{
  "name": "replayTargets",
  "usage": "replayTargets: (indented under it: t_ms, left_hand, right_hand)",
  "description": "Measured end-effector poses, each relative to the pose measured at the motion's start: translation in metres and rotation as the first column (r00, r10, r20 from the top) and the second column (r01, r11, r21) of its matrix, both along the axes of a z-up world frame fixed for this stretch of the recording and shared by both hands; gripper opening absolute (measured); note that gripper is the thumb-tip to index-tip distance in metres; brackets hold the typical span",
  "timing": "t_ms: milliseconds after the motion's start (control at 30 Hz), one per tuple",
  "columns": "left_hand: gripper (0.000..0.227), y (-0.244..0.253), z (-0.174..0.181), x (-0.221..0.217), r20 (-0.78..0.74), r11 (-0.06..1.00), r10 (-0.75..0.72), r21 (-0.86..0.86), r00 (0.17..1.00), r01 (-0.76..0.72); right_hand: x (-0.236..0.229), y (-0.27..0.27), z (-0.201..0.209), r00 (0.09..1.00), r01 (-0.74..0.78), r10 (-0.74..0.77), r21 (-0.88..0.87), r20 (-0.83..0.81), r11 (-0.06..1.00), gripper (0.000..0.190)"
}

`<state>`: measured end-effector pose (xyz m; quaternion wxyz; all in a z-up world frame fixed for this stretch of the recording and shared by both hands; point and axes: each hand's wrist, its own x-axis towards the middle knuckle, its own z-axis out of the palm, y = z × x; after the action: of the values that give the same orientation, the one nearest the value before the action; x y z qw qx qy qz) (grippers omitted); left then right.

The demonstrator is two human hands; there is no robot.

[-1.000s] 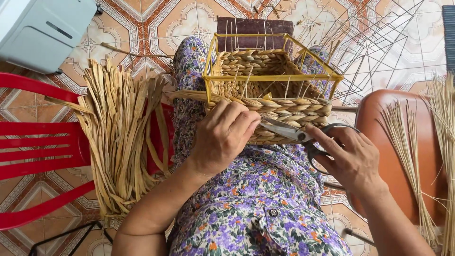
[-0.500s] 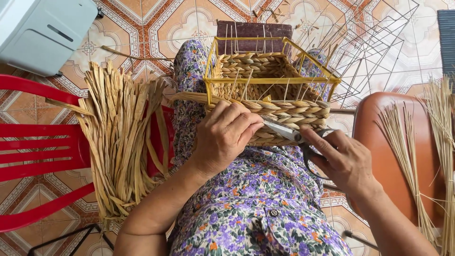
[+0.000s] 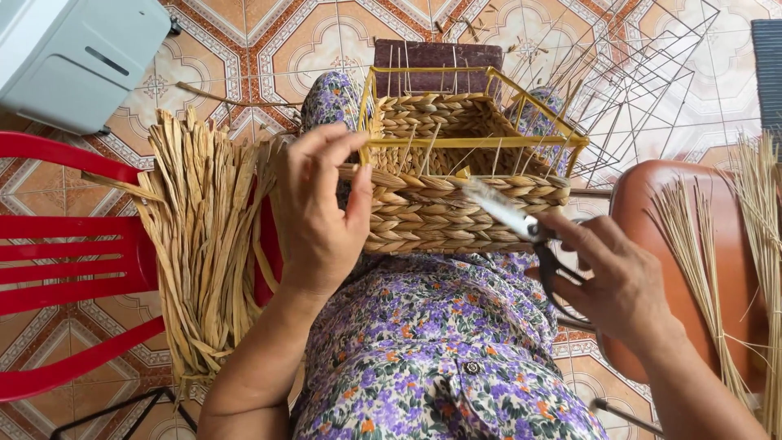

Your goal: The person weaves a basket by hand, threading dried plant strips through a wire frame and trimming the excess with shears. They continue picking up strips from a pile and weaving them until the basket sides are complete.

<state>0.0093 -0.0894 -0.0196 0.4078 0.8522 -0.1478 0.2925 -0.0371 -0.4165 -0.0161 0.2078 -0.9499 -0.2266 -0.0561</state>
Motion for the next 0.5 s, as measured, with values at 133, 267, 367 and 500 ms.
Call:
replayTargets:
  t_ms: [133,267,367,500]
  left_hand:
    - [0.02,-0.004,0.003,0.003,0.088,0.989,0.069,0.123,0.994,-0.08]
    - [0.018,-0.017,0.0,0.012,0.142,0.986,-0.051,0.165,0.989,0.027]
    - [0.021,-0.025,0.0,0.022,0.115,0.976,-0.085,0.208,0.99,0.06]
    - [0.024,-0.035,-0.007,0.034,0.11,0.969,-0.117,0.231,0.987,0.089]
  right_hand:
    - [0.011,0.01,0.016,0.991,0.099,-0.102,-0.034,-0.083,0.994,0.071]
    - [0.02,0.018,0.02,0.99,0.065,-0.058,0.053,-0.129,0.996,0.07]
    - [0.028,0.026,0.026,0.986,0.074,-0.068,0.038,-0.151,0.997,0.067]
    - [0.03,0.023,0.021,0.977,0.089,-0.086,0.008,-0.197,0.996,0.066]
